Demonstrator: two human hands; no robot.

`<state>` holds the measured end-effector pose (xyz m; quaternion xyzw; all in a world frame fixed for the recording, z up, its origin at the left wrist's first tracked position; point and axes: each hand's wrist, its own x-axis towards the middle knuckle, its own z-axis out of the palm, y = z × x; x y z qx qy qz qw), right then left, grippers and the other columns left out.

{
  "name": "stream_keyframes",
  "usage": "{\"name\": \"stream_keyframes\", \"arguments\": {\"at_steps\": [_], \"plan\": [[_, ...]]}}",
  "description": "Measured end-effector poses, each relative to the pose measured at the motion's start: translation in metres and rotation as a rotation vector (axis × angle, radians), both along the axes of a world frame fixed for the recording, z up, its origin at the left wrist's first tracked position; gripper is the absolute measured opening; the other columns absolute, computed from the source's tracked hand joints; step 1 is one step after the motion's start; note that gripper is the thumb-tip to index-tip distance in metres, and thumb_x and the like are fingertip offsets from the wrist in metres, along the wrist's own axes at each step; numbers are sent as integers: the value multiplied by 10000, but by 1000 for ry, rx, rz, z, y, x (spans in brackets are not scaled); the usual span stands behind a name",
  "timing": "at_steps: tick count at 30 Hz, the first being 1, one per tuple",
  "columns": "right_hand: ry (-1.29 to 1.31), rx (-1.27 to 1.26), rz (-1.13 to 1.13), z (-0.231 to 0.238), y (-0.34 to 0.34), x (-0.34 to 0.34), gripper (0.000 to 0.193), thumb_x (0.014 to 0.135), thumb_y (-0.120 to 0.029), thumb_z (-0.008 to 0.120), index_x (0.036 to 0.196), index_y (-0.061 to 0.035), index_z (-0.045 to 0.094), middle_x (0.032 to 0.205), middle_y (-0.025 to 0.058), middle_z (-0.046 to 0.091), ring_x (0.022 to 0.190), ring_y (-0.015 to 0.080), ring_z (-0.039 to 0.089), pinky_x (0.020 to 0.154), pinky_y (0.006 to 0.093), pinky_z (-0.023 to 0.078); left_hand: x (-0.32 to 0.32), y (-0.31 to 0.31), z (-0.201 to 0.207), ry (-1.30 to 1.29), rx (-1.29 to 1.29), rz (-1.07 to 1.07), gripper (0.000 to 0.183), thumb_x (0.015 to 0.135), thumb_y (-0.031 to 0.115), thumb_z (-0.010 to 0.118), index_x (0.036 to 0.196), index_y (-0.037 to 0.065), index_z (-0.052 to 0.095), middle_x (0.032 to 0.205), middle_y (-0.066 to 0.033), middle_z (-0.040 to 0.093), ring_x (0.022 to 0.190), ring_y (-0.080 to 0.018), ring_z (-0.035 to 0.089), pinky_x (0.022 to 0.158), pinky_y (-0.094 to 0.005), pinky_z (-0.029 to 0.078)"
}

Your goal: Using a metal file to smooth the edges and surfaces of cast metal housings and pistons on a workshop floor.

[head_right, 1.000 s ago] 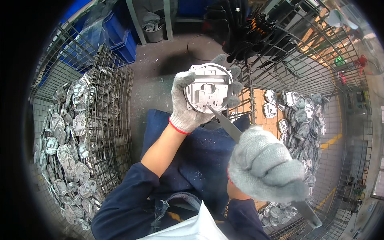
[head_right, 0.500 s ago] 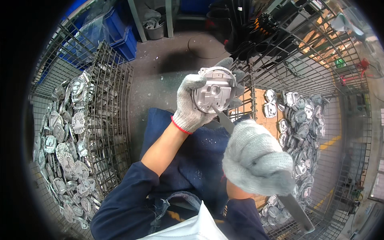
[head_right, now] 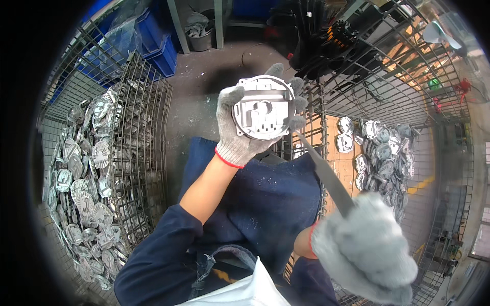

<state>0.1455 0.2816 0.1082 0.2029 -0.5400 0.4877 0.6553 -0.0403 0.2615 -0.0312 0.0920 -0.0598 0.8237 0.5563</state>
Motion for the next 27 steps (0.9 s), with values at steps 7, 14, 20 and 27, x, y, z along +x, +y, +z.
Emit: {"name": "stream_keyframes", "arguments": {"at_steps": [7,14,20,27], "plan": [[-139,-128,215,-42,11,-16,570,1112,-564,333,729,-151,423,604,9,450,459,153,426,468,309,416,4,-4,5,-58,11,-28,766,922,516,569,1550,83,490,1414,-238,620,1309,-525,574,1052,-706,485],[-171,-134,241,-49,7,-28,572,1108,-566,318,716,-161,414,595,7,438,457,156,418,467,299,400,5,0,7,14,-90,34,812,908,507,593,1573,67,439,1403,-252,626,1287,-525,588,1054,-698,492],[-261,27,130,-66,5,-30,583,1109,-558,303,710,-147,413,619,4,445,499,157,454,479,269,349,3,-1,6,13,-102,30,781,884,411,607,1563,59,447,1326,-223,665,1209,-451,656,1020,-632,550],[-184,-149,179,-17,7,-30,354,1065,-341,484,790,-118,487,660,-16,484,517,155,474,513,333,380,11,0,10,216,-143,61,739,881,373,593,1539,53,487,1370,-220,649,1189,-417,676,1004,-589,573]]}}
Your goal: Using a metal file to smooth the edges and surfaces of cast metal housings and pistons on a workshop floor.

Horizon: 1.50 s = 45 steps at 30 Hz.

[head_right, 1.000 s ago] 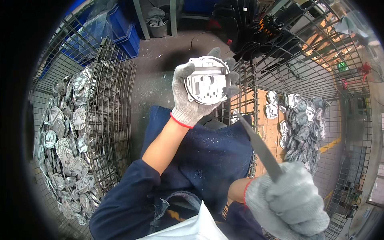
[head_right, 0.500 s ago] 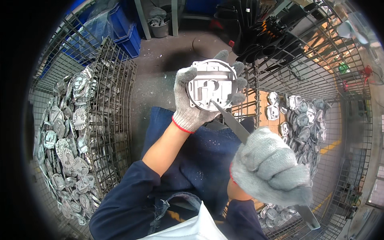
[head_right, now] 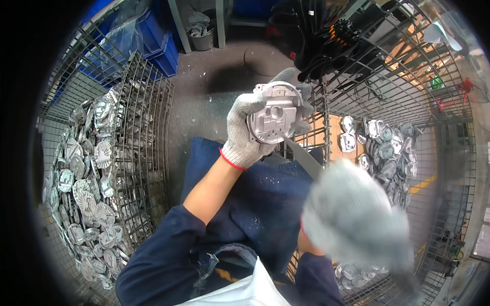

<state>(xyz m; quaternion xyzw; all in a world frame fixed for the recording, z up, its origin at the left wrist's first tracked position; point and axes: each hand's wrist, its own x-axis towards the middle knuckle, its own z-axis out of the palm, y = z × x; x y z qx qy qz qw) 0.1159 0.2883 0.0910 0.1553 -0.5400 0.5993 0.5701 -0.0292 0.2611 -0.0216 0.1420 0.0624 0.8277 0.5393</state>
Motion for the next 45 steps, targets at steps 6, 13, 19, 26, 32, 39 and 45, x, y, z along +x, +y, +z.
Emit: {"name": "stream_keyframes", "arguments": {"at_steps": [6,13,19,26,32,39,45], "plan": [[83,44,-115,30,10,70,493,1074,-431,437,670,-159,364,542,-58,324,403,87,287,409,253,304,-12,-2,-4,-29,186,-83,932,887,578,642,1646,139,325,1582,-273,438,1371,-530,512,1057,-683,505],[-292,-217,-636,-20,47,132,538,1137,-425,360,668,-163,368,549,-35,325,429,99,309,418,243,313,-7,-6,-8,16,238,-97,1118,831,701,706,1688,200,194,1665,-268,296,1438,-550,420,1062,-735,481],[-688,-560,-649,-100,89,179,480,1086,-375,581,684,-178,409,538,-84,321,406,40,311,369,258,182,-3,-1,-13,6,180,-118,1140,814,682,741,1685,186,196,1655,-271,313,1415,-557,447,1036,-723,511],[-1337,-553,-899,-252,180,218,418,1017,-478,649,790,-152,518,549,-59,398,402,74,342,377,286,235,-12,-3,-28,268,-109,86,895,858,666,652,1511,91,441,1426,-238,588,1206,-438,627,896,-605,586],[-1526,-1214,-553,-410,255,261,443,964,-578,669,913,-142,608,536,-41,402,389,119,349,374,302,274,-108,-120,-34,964,-1025,758,604,802,259,847,1318,35,625,1245,-137,712,1139,-247,687,1017,-397,542],[-1058,-1319,-898,-516,368,233,414,926,-468,752,842,-71,667,607,33,517,426,177,434,412,357,346,-126,-368,36,337,-879,1398,674,916,317,628,1498,54,413,1503,-144,437,1381,-292,409,1170,-464,314],[-1107,-1463,-779,-545,400,188,284,883,-314,747,799,-51,678,591,44,532,441,176,417,430,368,316,-93,-381,85,307,-747,1494,735,1014,367,441,1653,69,232,1723,-150,201,1590,-330,171,1301,-521,118]]}}
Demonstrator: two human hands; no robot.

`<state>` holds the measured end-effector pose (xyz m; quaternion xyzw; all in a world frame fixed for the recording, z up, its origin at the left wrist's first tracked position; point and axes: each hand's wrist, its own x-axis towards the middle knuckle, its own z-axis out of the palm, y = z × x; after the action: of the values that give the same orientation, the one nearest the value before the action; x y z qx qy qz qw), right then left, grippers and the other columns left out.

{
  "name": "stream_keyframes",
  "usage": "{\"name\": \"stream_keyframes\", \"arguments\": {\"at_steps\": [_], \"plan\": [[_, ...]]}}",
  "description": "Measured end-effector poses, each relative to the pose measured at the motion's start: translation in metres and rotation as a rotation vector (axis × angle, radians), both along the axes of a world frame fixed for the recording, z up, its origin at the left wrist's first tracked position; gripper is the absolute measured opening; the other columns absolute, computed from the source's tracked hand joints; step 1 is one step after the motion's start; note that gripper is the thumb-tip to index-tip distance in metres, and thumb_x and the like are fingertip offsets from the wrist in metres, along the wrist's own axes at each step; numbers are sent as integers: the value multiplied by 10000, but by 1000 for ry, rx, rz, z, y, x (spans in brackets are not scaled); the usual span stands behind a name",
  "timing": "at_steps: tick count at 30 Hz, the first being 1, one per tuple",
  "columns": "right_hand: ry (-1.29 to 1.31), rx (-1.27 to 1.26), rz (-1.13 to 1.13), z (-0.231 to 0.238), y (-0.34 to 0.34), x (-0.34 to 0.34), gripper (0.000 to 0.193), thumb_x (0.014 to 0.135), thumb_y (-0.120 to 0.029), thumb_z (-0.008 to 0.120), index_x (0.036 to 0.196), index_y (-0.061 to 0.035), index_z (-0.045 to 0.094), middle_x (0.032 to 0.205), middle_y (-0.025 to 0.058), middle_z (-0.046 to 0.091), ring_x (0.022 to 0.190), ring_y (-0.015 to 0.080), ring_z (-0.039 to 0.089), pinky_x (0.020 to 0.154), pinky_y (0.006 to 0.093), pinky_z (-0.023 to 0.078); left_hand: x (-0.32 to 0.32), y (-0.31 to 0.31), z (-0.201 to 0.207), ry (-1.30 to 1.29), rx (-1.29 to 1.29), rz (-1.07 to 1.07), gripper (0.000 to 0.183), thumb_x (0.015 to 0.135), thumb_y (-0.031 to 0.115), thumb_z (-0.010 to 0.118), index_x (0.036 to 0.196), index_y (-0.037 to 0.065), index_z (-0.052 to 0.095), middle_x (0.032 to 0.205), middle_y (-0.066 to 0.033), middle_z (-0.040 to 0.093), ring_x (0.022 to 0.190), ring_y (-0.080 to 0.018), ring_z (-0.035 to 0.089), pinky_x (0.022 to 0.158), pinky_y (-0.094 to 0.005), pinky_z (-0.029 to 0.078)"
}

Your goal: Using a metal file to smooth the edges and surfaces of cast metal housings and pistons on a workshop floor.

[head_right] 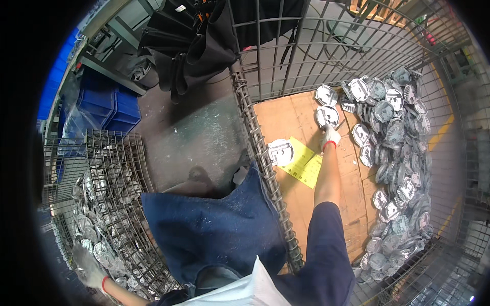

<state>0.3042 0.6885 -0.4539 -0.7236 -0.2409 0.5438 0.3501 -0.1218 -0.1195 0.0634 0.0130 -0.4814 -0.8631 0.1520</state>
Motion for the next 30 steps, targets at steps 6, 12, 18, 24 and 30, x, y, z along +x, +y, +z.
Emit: {"name": "stream_keyframes", "arguments": {"at_steps": [6,12,18,24,30], "plan": [[217,-93,173,63,-67,11,328,967,-378,649,729,-184,533,496,-30,387,353,145,355,353,318,272,-30,146,-34,-110,67,-789,711,1055,422,473,1666,124,265,1737,-133,240,1595,-338,232,1304,-547,199],[275,90,371,252,-137,0,282,932,-287,698,736,-165,537,521,-97,325,380,62,281,377,259,195,44,308,-81,-463,420,-1289,625,1048,458,530,1543,80,486,1542,-173,526,1363,-340,546,1129,-508,470],[109,383,685,446,-237,-54,170,941,-185,680,813,-111,596,547,-106,366,380,33,295,361,244,218,165,414,-92,-870,412,-1559,798,1035,620,463,1568,28,425,1509,-211,534,1349,-391,558,1148,-611,428],[-329,611,1256,506,-338,-111,267,978,-224,727,1096,14,708,884,26,708,790,91,611,723,277,498,171,383,-91,-706,752,-1590,819,1034,722,387,1487,56,535,1417,-160,635,1228,-293,674,1037,-399,570],[471,984,547,559,-361,-121,285,1080,-300,522,919,-78,599,609,-48,443,445,51,373,402,249,261,131,352,-84,-761,1357,-1649,1000,889,885,448,1561,145,472,1557,-244,493,1346,-521,538,1071,-820,352]]}}
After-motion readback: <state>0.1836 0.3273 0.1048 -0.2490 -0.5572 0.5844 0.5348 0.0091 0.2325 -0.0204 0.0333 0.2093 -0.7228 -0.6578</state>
